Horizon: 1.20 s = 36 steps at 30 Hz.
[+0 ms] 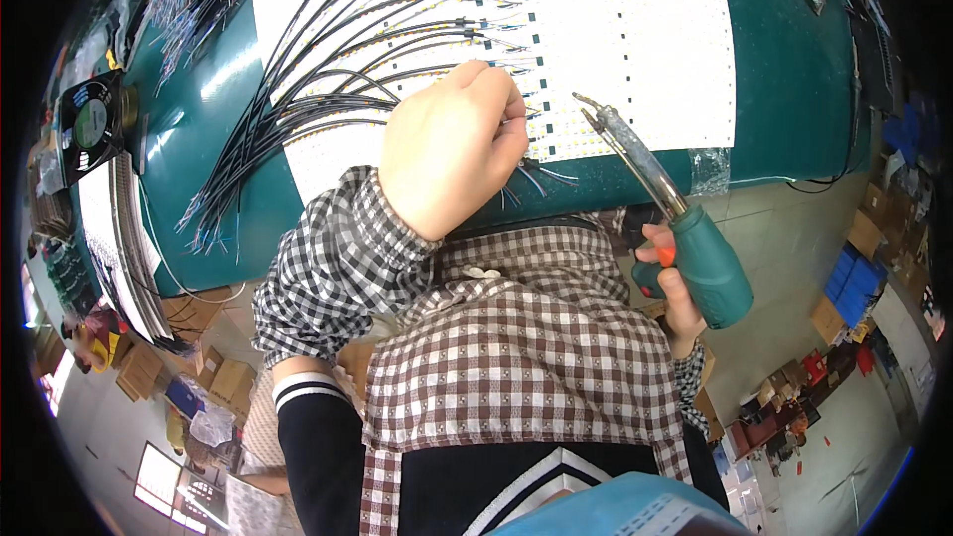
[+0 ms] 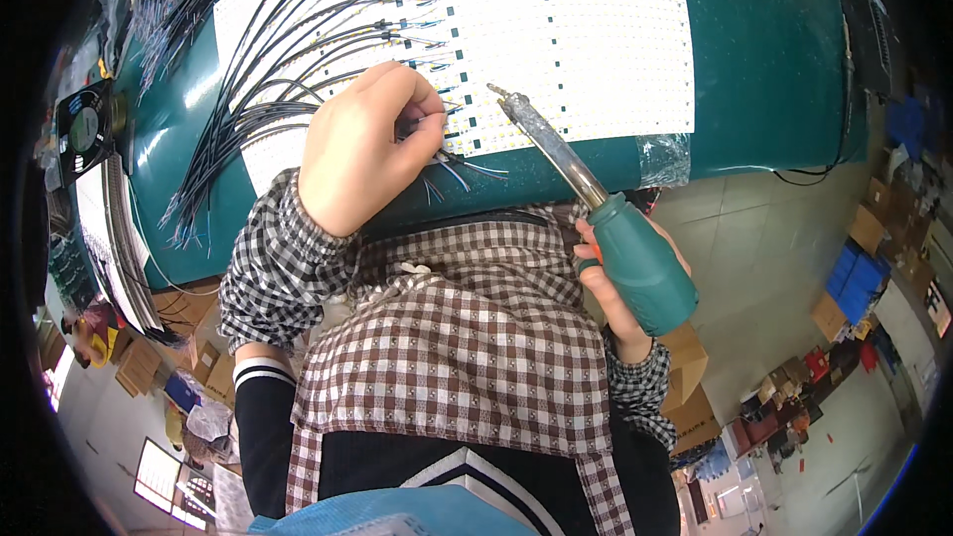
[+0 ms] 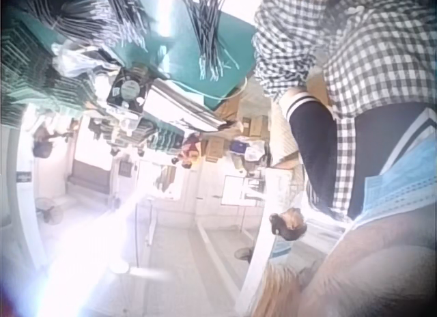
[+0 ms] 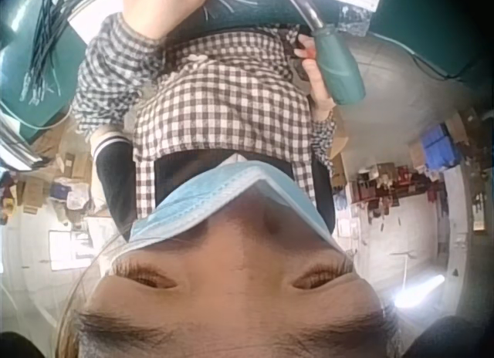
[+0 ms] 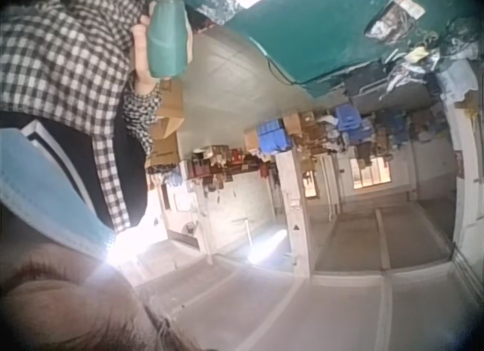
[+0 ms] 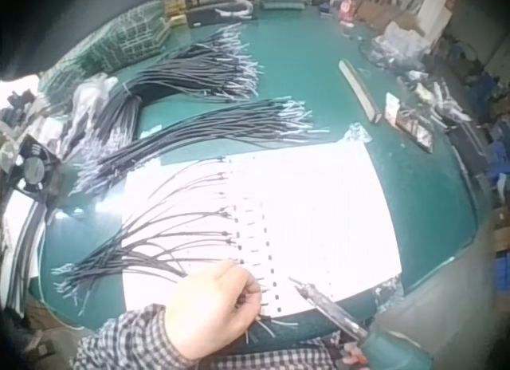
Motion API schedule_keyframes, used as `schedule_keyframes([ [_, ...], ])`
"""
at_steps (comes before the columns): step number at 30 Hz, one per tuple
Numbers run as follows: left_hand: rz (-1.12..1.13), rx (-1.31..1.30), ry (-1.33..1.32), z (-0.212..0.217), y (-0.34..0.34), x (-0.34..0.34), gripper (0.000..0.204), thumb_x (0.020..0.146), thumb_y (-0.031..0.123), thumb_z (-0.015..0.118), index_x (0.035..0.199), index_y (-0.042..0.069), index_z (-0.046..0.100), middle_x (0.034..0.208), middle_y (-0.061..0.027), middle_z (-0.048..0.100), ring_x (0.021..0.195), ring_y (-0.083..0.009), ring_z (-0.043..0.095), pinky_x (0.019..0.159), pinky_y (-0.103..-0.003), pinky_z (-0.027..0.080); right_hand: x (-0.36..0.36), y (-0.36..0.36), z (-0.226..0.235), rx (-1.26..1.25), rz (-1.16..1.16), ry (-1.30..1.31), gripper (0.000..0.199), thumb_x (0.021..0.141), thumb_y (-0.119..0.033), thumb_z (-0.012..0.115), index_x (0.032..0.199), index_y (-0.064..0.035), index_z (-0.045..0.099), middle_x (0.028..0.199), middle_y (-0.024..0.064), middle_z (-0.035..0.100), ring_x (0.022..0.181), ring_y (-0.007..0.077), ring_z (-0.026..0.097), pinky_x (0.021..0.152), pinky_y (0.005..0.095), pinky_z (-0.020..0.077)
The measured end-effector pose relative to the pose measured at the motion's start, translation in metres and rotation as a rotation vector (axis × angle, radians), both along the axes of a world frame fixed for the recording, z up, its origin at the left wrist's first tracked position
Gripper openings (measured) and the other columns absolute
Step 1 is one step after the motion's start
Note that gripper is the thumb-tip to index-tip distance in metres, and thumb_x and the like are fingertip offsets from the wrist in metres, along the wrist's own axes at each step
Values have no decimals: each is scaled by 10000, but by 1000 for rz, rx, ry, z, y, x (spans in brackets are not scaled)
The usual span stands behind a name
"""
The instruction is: The person uses a soldering iron to attach black wires to a white LED panel. They hold the wires in place with one hand while applying heat with the other, working systematically across the panel's surface.
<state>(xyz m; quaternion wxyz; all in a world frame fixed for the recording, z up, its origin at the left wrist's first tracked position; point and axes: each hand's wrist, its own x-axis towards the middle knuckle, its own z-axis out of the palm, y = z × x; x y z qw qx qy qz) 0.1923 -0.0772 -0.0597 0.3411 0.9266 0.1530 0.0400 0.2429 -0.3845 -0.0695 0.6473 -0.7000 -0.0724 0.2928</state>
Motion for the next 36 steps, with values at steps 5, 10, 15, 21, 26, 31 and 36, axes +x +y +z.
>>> schedule_keyframes([
  [5, 42, -149, 17, 2, 3, 2, 76, 797, 69, 694, 804, 52, 620, 793, -111, 634, 679, -323, 647, 609, -415, 523, 1, 1, 1, -16, 9, 10, 717, 812, -147, 876, 1357, 110, 487, 1189, 268, 674, 1073, 371, 714, 848, 412, 643],
  [10, 46, -95, 36, 2, 1, 1, 81, 791, 68, 696, 803, 50, 618, 795, -115, 633, 682, -327, 648, 613, -416, 523, 2, 3, 3, -19, 22, 13, 711, 813, -142, 872, 1358, 107, 489, 1177, 265, 681, 1074, 368, 715, 846, 411, 644],
  [15, 27, -78, 9, 2, 0, 1, 79, 790, 69, 695, 801, 43, 621, 789, -125, 634, 681, -331, 649, 617, -415, 525, 2, 0, 2, -27, 31, 11, 710, 816, -138, 869, 1361, 106, 486, 1186, 267, 677, 1078, 370, 713, 853, 412, 643],
  [21, 50, -150, 114, 5, 7, 3, 106, 820, 103, 705, 873, 18, 669, 803, -94, 667, 687, -201, 654, 639, -315, 526, 0, -1, 0, -15, 31, 15, 720, 813, -145, 873, 1363, 105, 480, 1198, 276, 669, 1085, 374, 710, 860, 411, 642],
  [26, 74, -190, 139, 8, 6, 5, 118, 825, 116, 704, 874, 15, 667, 799, -89, 663, 698, -201, 650, 643, -319, 524, 0, -2, 1, -20, 31, 19, 729, 810, -152, 876, 1364, 105, 478, 1202, 276, 667, 1085, 372, 710, 853, 412, 644],
  [31, 98, -173, 53, 3, 3, 3, 87, 813, 106, 692, 822, 39, 638, 775, -110, 644, 681, -275, 651, 627, -377, 519, -3, -4, -2, -17, 43, 27, 741, 799, -154, 885, 1366, 110, 485, 1194, 265, 676, 1079, 361, 714, 851, 417, 643],
  [36, 51, -103, 69, 4, 1, 2, 98, 847, 104, 697, 884, 23, 656, 815, -86, 655, 708, -205, 648, 649, -314, 523, -5, -9, -10, -56, 140, -113, 713, 787, -171, 892, 1334, 112, 534, 1106, 219, 718, 998, 283, 741, 827, 375, 629],
])
